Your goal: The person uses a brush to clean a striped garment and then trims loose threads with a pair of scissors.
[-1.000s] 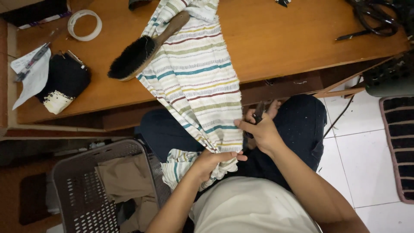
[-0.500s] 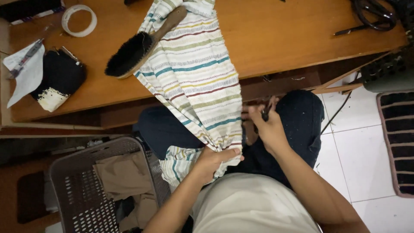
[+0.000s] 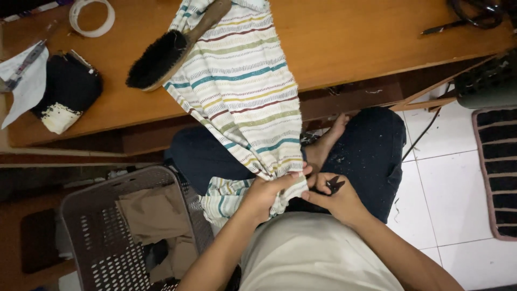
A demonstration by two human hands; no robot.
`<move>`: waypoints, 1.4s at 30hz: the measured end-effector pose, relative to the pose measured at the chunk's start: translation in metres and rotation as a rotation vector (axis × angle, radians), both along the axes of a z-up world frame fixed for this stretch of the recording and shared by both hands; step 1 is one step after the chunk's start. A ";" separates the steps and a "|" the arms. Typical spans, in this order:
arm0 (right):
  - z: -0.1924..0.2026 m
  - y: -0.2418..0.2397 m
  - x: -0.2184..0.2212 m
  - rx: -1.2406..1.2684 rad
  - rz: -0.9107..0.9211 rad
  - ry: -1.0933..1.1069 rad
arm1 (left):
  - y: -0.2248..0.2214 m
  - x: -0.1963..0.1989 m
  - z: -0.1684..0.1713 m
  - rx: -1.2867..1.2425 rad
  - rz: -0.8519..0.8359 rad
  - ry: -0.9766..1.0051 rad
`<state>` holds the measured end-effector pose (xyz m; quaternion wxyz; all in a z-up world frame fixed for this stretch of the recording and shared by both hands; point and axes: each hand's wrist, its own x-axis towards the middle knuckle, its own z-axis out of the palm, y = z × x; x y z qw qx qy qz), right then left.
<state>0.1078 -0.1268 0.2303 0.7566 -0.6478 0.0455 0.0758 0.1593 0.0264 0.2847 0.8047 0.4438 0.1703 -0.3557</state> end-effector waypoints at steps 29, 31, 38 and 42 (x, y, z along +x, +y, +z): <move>0.028 -0.017 -0.037 0.063 -0.060 0.109 | -0.006 -0.016 -0.017 0.109 -0.173 -0.106; 0.031 -0.015 -0.033 0.124 -0.059 0.008 | -0.010 -0.011 -0.011 0.113 -0.073 -0.011; 0.045 -0.012 -0.024 -0.039 -0.178 0.050 | 0.009 0.027 0.008 0.326 0.021 0.101; 0.041 -0.014 -0.025 -0.003 -0.168 0.030 | 0.077 0.047 0.015 1.385 -0.600 -0.330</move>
